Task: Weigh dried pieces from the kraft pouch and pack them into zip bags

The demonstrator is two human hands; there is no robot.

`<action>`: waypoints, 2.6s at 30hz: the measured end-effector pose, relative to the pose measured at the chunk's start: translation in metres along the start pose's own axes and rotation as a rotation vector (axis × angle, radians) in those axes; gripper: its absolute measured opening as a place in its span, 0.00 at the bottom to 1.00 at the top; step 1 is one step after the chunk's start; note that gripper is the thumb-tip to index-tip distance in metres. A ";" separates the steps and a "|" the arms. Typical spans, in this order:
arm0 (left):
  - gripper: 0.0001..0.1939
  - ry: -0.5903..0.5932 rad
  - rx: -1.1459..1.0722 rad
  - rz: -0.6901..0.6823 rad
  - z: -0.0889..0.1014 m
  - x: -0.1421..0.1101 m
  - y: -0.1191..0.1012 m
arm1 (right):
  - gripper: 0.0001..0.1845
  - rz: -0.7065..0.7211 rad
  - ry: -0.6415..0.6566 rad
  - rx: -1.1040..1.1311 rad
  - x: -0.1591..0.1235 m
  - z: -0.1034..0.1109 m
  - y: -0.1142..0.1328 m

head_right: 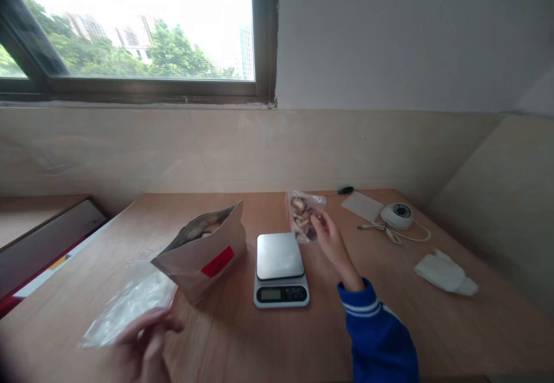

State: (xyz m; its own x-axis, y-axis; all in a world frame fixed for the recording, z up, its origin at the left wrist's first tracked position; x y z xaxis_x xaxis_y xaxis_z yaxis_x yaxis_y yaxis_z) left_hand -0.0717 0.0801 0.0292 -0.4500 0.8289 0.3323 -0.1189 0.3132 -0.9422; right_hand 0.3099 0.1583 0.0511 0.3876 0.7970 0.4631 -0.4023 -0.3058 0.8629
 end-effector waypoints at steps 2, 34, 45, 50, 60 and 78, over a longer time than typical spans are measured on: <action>0.15 0.242 -0.009 0.180 -0.043 -0.023 -0.005 | 0.23 -0.120 0.067 0.257 -0.050 -0.014 0.027; 0.14 0.736 -0.011 0.382 -0.052 -0.068 -0.003 | 0.13 -0.013 0.373 0.086 -0.193 -0.089 0.106; 0.13 0.727 0.003 0.312 -0.053 -0.058 -0.017 | 0.16 0.003 0.456 0.165 -0.186 -0.087 0.110; 0.13 0.688 -0.055 0.273 -0.065 -0.047 -0.020 | 0.15 -0.003 0.482 0.249 -0.160 -0.087 0.110; 0.17 0.686 -0.038 0.321 -0.063 -0.051 0.001 | 0.14 -0.038 0.447 0.242 -0.170 -0.088 0.098; 0.19 0.641 -0.017 0.345 -0.055 -0.058 -0.007 | 0.18 -0.214 -0.273 0.114 -0.171 -0.012 0.072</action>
State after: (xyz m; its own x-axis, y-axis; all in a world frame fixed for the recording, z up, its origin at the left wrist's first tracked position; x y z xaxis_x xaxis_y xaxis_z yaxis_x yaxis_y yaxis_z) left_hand 0.0036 0.0555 0.0194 0.1484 0.9887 -0.0188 -0.0478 -0.0118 -0.9988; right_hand 0.2047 0.0058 0.0318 0.6666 0.6852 0.2934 -0.1991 -0.2156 0.9560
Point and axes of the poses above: each hand's wrist, its own x-axis towards the middle knuckle, its own z-axis out of the back of the hand, y = z × x, the point moved 6 cm from there along x, towards the middle knuckle, and after that the axes turned 9 degrees about z, right-handed, at the moved point
